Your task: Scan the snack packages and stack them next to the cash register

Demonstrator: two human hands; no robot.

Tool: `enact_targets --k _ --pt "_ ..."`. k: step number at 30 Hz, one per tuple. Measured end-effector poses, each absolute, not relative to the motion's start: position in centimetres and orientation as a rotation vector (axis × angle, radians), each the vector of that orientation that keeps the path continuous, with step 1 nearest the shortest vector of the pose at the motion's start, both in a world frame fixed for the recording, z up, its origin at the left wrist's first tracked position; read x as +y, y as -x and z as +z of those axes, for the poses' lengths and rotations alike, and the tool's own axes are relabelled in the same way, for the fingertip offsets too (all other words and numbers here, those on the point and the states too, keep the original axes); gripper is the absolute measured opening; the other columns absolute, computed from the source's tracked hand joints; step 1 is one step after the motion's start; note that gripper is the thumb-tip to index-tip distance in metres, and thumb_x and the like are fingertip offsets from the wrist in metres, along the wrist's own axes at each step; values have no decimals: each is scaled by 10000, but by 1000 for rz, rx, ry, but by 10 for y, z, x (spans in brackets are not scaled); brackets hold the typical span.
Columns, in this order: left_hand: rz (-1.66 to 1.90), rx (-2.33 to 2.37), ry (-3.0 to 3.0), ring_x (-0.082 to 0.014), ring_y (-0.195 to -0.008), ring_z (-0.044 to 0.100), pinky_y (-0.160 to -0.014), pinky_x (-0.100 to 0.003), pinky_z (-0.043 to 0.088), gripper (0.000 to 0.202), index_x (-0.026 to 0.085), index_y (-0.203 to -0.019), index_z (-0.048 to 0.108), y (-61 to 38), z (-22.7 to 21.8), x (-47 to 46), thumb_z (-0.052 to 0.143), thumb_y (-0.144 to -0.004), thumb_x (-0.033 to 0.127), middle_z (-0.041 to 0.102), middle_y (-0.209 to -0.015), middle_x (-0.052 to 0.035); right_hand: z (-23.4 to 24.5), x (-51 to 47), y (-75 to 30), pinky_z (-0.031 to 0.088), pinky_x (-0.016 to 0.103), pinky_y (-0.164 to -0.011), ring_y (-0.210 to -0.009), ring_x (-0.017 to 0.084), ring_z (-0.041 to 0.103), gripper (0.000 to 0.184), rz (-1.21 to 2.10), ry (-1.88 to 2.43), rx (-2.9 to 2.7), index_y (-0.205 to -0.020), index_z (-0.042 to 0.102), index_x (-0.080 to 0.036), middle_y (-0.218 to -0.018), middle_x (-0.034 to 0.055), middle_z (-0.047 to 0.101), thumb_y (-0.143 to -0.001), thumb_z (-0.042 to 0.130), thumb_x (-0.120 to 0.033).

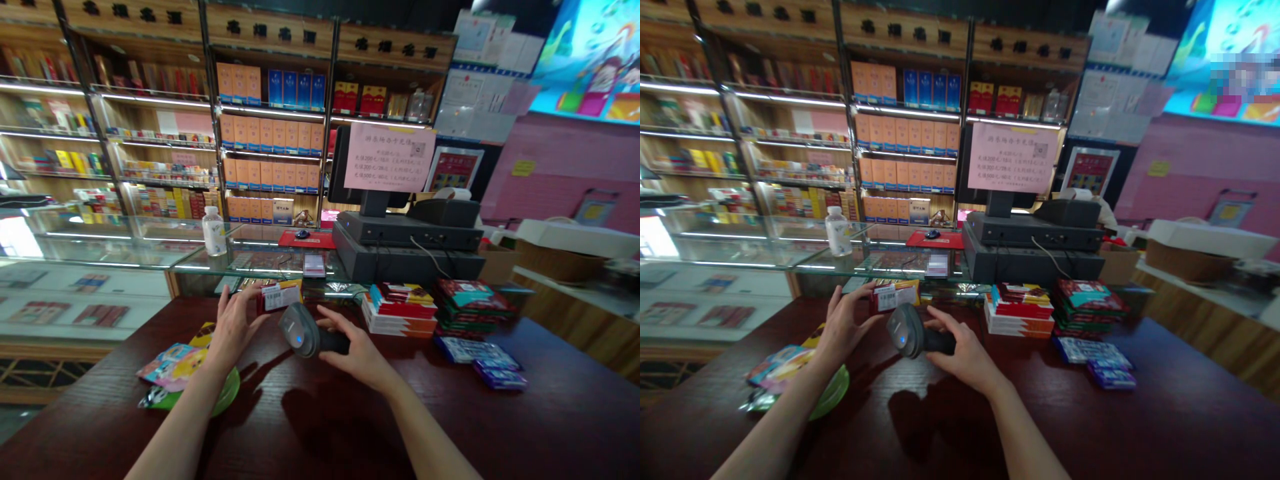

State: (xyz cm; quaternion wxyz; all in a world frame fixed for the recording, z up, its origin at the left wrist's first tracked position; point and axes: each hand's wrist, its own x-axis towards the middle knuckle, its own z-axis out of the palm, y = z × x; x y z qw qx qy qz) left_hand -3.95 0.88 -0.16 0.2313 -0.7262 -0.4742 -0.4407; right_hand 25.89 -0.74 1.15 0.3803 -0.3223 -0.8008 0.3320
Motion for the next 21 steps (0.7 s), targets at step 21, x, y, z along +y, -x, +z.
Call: enact_targets --k 21 --pt "-1291 -1312 1996 -270 -1228 635 -1210 -596 230 433 236 -1219 454 37 1 8 689 -868 333 644 -1355 -136 -3 -14 -242 352 412 -1081 -1252 250 583 737 743 886 -2401 -1477 443 -354 -1366 21 650 -808 746 -298"
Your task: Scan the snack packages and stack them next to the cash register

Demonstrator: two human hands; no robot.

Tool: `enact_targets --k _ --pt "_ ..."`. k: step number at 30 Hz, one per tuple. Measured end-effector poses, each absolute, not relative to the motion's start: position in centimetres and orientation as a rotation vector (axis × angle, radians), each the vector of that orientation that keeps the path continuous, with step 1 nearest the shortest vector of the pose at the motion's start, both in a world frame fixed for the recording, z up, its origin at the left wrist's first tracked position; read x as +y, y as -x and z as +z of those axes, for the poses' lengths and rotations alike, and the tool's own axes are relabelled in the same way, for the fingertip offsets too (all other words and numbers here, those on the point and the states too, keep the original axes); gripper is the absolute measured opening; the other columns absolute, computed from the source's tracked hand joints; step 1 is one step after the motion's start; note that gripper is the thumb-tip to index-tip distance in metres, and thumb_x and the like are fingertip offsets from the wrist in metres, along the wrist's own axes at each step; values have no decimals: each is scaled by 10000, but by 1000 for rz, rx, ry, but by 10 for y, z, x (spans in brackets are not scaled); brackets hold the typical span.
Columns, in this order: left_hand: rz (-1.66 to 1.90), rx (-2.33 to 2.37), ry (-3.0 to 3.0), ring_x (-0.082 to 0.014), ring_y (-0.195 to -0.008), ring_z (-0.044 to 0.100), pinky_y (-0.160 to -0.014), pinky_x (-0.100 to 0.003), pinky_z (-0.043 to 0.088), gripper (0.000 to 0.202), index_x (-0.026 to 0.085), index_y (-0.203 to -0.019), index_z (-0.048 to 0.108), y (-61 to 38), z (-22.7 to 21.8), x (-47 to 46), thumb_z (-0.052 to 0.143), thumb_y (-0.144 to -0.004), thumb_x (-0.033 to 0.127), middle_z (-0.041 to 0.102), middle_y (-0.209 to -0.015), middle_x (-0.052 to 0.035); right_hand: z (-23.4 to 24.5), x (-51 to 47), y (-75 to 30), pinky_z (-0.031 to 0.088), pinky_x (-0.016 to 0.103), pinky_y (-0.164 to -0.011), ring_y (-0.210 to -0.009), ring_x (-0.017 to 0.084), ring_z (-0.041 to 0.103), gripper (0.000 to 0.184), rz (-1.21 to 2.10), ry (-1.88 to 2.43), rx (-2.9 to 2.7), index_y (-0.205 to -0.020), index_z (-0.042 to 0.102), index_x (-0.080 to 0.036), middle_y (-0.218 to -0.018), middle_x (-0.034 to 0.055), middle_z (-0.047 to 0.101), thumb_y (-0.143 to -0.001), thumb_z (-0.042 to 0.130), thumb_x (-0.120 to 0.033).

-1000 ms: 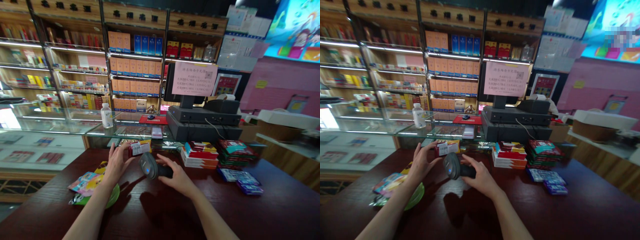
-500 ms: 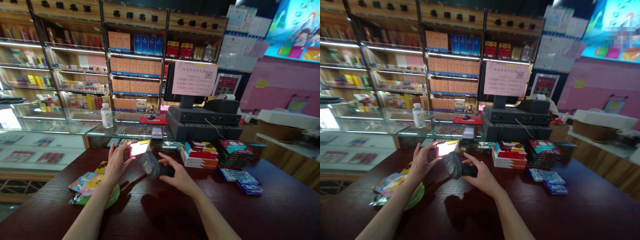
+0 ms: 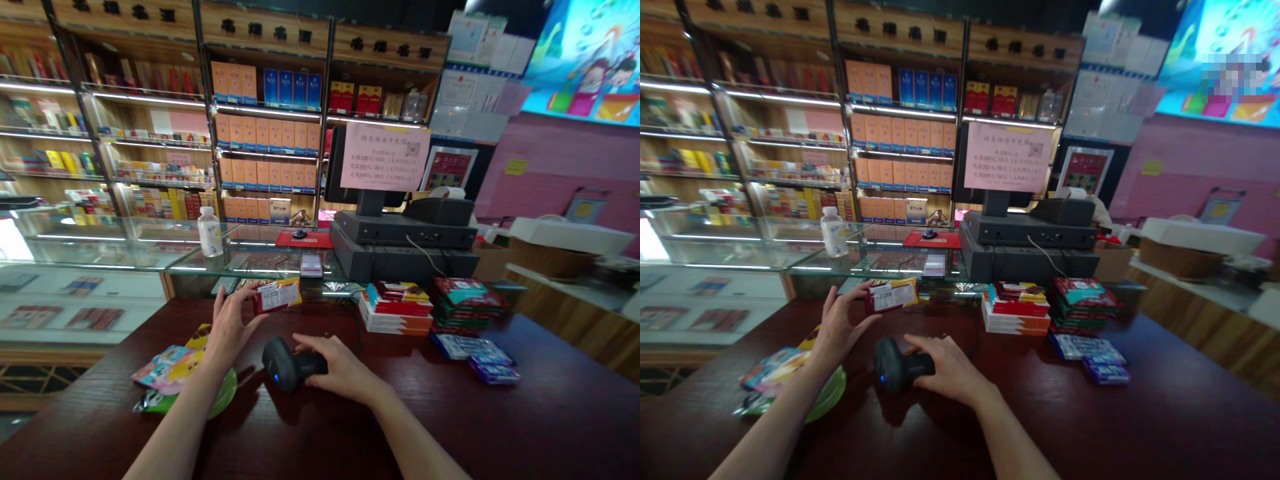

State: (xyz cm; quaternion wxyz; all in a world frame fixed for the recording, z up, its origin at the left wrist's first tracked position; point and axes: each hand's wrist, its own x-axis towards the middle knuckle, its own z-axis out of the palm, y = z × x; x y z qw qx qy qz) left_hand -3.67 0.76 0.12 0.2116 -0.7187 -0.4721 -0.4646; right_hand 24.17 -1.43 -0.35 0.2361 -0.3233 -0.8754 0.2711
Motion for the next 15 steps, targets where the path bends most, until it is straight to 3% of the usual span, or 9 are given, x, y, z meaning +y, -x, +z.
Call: enact_targets --k 4,10,15 --pt "-1303 -1308 2003 -265 -1224 638 -1213 -598 228 436 236 -1214 456 34 3 6 693 -863 336 644 -1356 -132 -7 -14 -238 295 466 -1127 -1280 260 563 739 714 923 -2471 -1489 415 -364 -1395 34 627 -826 739 -323" --pt "-1313 -1289 2019 -263 -1224 639 -1216 -604 225 430 238 -1213 460 34 3 6 689 -866 347 642 -1357 -131 -6 -15 -238 348 494 -1107 -1274 285 559 830 676 915 -2481 -1501 406 -356 -1419 50 604 -767 795 -345" --pt "-1317 -1228 2077 -255 -1244 625 -1206 -590 263 427 242 -1219 453 27 3 6 685 -875 341 635 -1366 -127 -12 -2 -238 503 428 -984 -1039 215 678 513 840 964 -1901 -1413 545 -275 -1315 88 671 -905 593 -327"
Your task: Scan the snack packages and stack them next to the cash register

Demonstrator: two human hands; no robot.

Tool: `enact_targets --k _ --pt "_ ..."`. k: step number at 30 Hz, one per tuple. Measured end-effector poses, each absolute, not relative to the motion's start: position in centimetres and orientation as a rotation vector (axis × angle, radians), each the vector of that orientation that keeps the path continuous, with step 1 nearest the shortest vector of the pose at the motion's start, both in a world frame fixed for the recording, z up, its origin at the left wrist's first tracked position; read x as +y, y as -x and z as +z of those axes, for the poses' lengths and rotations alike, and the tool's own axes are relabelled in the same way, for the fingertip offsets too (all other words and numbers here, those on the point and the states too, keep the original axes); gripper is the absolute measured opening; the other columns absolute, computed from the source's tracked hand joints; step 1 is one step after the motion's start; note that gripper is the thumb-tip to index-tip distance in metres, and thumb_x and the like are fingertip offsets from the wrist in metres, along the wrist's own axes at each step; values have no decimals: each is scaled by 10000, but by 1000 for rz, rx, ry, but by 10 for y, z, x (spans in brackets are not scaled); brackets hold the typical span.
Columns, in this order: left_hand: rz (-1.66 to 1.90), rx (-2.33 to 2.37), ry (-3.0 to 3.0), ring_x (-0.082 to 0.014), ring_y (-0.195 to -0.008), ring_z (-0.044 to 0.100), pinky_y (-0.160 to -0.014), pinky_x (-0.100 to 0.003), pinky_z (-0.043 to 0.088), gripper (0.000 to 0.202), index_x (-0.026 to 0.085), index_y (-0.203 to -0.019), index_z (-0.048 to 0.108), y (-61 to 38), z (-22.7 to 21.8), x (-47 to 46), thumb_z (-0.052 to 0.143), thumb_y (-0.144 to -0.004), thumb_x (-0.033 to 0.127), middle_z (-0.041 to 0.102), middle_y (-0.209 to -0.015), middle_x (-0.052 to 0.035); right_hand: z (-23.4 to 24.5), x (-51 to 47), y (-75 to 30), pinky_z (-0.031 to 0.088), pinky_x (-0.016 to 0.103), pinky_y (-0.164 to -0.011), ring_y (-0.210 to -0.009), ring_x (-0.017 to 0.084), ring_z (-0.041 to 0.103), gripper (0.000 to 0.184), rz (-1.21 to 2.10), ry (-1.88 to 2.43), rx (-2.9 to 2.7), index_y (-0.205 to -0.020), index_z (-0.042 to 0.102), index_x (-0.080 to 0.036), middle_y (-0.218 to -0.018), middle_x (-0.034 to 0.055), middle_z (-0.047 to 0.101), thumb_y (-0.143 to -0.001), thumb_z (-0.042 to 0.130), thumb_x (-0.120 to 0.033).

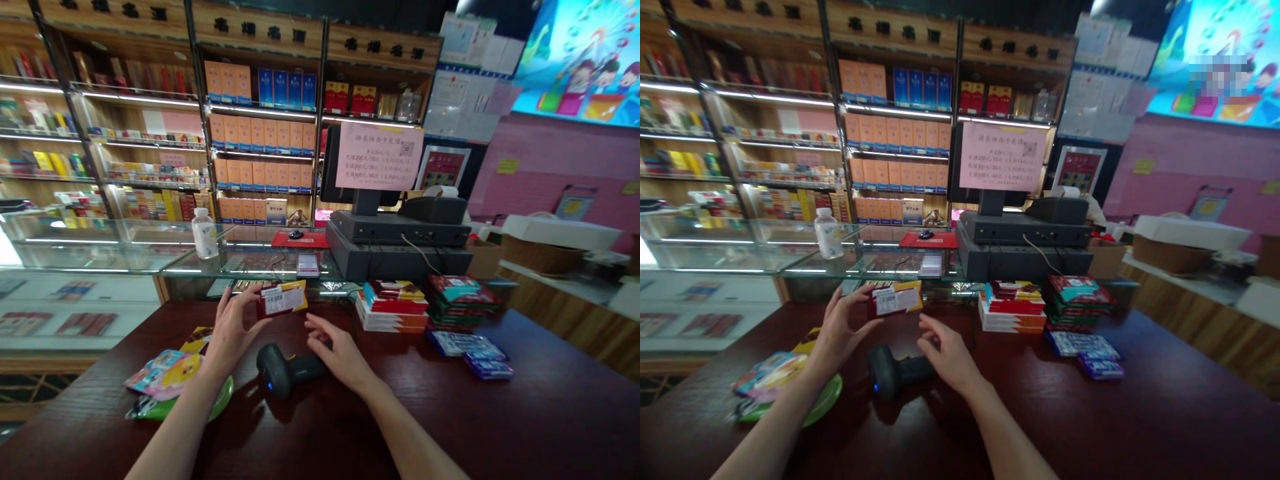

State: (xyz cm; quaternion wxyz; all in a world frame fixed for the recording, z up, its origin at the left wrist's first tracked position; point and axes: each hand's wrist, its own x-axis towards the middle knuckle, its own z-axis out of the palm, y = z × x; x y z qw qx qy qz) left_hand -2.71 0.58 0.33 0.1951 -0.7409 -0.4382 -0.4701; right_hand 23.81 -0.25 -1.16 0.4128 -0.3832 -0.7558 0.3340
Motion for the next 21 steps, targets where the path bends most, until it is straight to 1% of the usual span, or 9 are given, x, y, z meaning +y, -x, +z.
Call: enact_targets --k 1,2,5,8,11,14,16,19,21 --pt "-1315 -1213 2094 -253 -1240 626 -1204 -589 269 423 243 -1218 452 25 4 5 682 -877 342 637 -1364 -124 -14 2 -238 530 424 -943 -1001 216 692 489 873 980 -1760 -1395 564 -252 -1291 104 684 -915 565 -350" --pt "-1310 -1201 2115 -249 -1233 630 -1202 -588 273 418 243 -1216 451 22 5 4 680 -880 343 638 -1363 -122 -16 7 -238 541 426 -930 -1017 228 695 496 899 981 -1650 -1382 576 -233 -1282 121 689 -907 568 -376" --pt "-1273 -1174 2179 -241 -1224 627 -1198 -576 286 410 243 -1204 458 14 8 0 684 -878 347 641 -1356 -113 -20 17 -240 572 432 -873 -1053 266 700 566 972 972 -1457 -1370 586 -210 -1286 148 685 -859 605 -452" --pt "-1226 -1145 2228 -241 -1242 605 -1180 -546 322 396 249 -1186 474 8 9 -3 691 -872 356 641 -1362 -98 -20 21 -244 586 429 -825 -1030 281 705 607 987 1006 -1379 -1364 594 -194 -1245 150 702 -823 633 -466" --pt "-1188 -1144 2247 -249 -1204 615 -1120 -514 390 385 260 -1189 492 4 8 -5 689 -872 352 634 -1380 -87 -20 22 -247 589 427 -805 -973 279 710 592 932 1048 -1362 -1328 632 -190 -1143 129 731 -797 666 -449" --pt "-1159 -1172 2281 -257 -1155 628 -1021 -479 462 417 275 -1247 492 0 8 -7 680 -877 313 621 -1399 -84 -21 24 -248 587 429 -815 -910 270 714 548 891 1030 -1367 -1261 677 -188 -1028 101 746 -774 695 -438" --pt "-1153 -1186 2325 -254 -1153 628 -978 -454 492 477 285 -1313 469 -1 7 -8 671 -880 287 591 -1435 -84 -20 25 -248 583 434 -840 -906 271 718 474 915 972 -1372 -1180 709 -191 -995 91 757 -773 703 -434" --pt "-1183 -1168 2364 -242 -1213 603 -993 -434 506 552 287 -1395 418 -2 7 -7 646 -894 262 535 -1491 -85 -17 22 -246 581 433 -852 -914 274 725 339 963 902 -1373 -1043 729 -207 -985 78 774 -778 715 -418" --pt "-1209 -1149 2370 -234 -1272 572 -1038 -432 494 572 283 -1429 389 -3 7 -6 624 -909 249 516 -1504 -89 -14 20 -244 581 424 -846 -904 269 727 300 961 894 -1366 -1007 724 -211 -976 72 777 -779 721 -406"
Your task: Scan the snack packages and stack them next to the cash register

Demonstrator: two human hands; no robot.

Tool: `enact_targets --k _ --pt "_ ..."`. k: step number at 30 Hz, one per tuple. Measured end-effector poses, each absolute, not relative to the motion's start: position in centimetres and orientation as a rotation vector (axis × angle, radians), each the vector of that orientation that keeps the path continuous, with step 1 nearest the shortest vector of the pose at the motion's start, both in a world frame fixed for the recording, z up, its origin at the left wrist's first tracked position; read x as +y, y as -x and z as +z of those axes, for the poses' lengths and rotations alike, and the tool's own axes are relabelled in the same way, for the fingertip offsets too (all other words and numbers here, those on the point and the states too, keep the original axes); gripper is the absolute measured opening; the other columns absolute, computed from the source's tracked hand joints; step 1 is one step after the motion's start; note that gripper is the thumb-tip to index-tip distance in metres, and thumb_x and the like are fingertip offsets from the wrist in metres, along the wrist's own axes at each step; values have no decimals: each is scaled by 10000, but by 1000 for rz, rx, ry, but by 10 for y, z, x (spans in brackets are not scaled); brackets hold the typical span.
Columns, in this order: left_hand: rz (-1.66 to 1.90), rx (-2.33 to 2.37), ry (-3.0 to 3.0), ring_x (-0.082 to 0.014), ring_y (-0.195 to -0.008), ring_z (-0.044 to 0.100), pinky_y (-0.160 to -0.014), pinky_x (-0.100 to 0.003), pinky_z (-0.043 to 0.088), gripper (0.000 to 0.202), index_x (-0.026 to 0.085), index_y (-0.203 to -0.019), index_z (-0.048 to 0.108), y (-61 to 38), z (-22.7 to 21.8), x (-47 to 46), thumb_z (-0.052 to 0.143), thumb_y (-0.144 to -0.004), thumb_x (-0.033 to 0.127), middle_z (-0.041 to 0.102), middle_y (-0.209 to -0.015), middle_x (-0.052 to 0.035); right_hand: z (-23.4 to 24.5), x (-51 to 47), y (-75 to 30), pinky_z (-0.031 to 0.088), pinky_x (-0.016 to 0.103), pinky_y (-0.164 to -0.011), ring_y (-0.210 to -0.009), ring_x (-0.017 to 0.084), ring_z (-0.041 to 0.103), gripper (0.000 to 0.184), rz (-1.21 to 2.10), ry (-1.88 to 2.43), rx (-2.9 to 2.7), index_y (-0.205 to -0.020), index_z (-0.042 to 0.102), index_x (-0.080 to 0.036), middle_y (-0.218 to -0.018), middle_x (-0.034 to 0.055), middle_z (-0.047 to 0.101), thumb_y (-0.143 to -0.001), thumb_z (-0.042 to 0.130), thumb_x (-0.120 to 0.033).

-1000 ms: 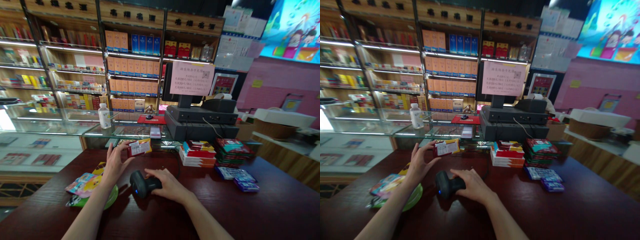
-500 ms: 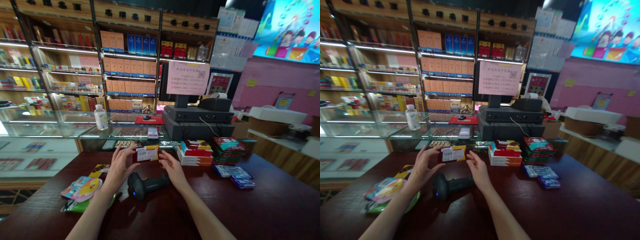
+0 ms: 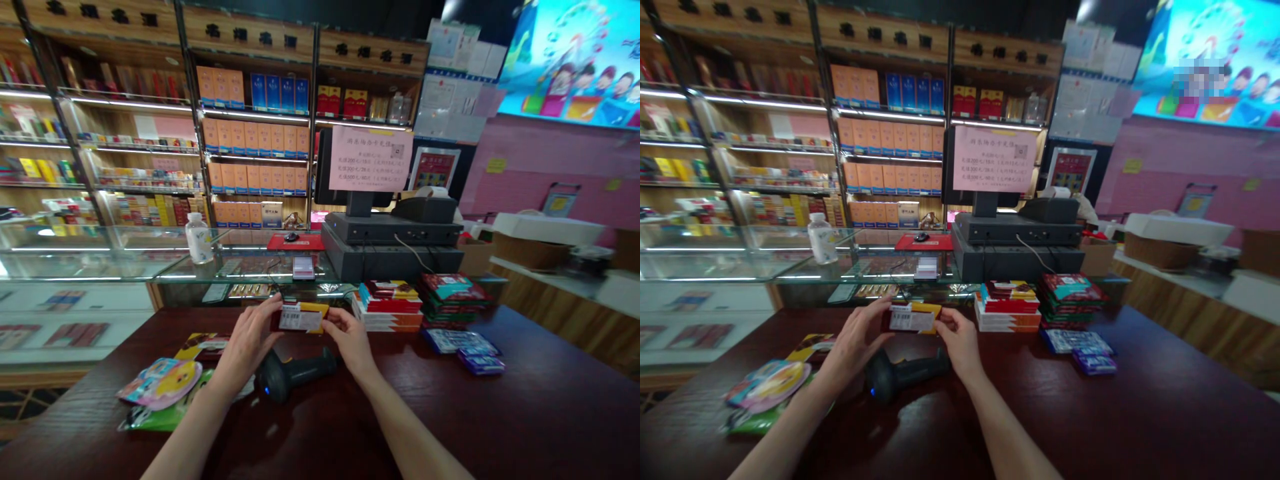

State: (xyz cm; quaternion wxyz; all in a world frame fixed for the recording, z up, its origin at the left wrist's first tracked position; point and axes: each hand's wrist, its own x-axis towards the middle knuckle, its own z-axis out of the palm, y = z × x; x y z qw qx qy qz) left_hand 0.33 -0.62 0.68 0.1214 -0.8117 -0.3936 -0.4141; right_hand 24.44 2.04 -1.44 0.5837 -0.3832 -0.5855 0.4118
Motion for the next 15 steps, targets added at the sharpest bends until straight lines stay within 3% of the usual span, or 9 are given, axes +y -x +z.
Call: enact_targets --k 6,15 --pt "-1348 -1227 2321 -232 -1389 478 -1139 -441 440 560 301 -1459 377 -11 8 -8 578 -938 257 489 -1493 -94 -13 20 -246 572 399 -803 -841 254 712 250 859 950 -1367 -955 702 -209 -918 62 760 -786 706 -394" --pt "-1534 -1365 2294 -215 -1216 635 -1046 -390 524 494 276 -1418 479 -25 9 -2 561 -930 270 657 -1297 -73 -11 30 -256 529 361 -779 -818 230 669 184 545 1046 -1402 -925 686 -210 -915 52 704 -823 648 -358"
